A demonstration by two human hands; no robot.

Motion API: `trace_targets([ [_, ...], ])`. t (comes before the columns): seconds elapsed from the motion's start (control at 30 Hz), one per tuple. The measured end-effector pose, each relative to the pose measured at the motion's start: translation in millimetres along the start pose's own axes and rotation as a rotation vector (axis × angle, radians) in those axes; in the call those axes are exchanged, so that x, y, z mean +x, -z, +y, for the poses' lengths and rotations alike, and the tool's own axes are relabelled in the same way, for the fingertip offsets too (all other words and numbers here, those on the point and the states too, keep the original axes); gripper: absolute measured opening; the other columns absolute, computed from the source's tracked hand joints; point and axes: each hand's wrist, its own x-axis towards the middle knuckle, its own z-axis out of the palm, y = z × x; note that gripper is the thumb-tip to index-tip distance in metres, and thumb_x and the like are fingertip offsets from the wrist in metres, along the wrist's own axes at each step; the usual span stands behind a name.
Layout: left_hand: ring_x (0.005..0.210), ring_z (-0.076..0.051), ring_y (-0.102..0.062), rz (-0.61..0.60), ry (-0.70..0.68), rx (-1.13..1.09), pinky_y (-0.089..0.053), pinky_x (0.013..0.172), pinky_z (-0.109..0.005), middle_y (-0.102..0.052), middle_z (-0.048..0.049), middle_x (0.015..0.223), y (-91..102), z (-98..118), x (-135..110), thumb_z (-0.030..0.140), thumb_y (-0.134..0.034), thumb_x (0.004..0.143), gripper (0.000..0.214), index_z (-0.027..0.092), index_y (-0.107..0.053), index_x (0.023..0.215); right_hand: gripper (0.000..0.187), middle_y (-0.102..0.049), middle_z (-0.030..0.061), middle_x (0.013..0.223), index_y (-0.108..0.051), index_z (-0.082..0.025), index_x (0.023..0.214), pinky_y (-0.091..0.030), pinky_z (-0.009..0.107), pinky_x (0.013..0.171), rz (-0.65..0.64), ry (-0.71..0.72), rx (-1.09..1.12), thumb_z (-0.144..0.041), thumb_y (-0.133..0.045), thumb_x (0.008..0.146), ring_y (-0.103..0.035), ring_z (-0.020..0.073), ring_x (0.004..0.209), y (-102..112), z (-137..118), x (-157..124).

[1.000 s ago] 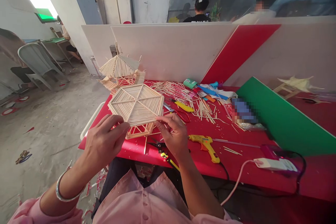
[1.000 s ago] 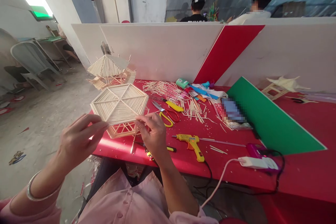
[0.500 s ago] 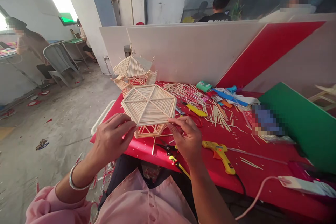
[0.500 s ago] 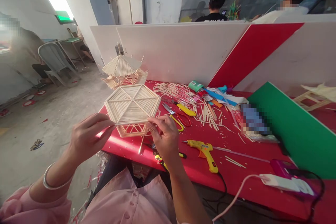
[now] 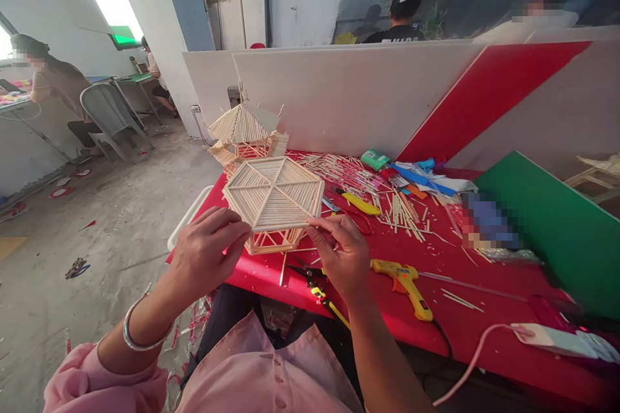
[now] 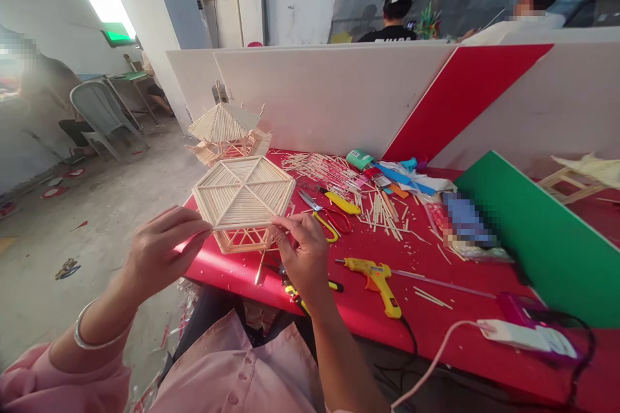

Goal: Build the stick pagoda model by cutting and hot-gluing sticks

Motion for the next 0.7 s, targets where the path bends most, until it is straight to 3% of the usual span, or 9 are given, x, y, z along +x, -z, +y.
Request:
trace_targets([
  [0.7, 0.069, -0.013, -0.062, 0.074, 0.052, 0.078, -0.047, 0.061, -0.026, -0.068, -0.0011, 0.080, -6.1, 3.5, 1.7, 0.013, -0.062, 0.083, 0.009, 0.020, -0.068, 0.083, 0.013, -0.062, 0.0022, 0.085, -0.070, -0.027, 0.100, -0.048, 0.030, 0.065, 0.001, -0.011, 0.013, -0.026, -0.065, 0.088, -0.059, 0.0162, 0.077, -0.1, -1.1, 0.4],
])
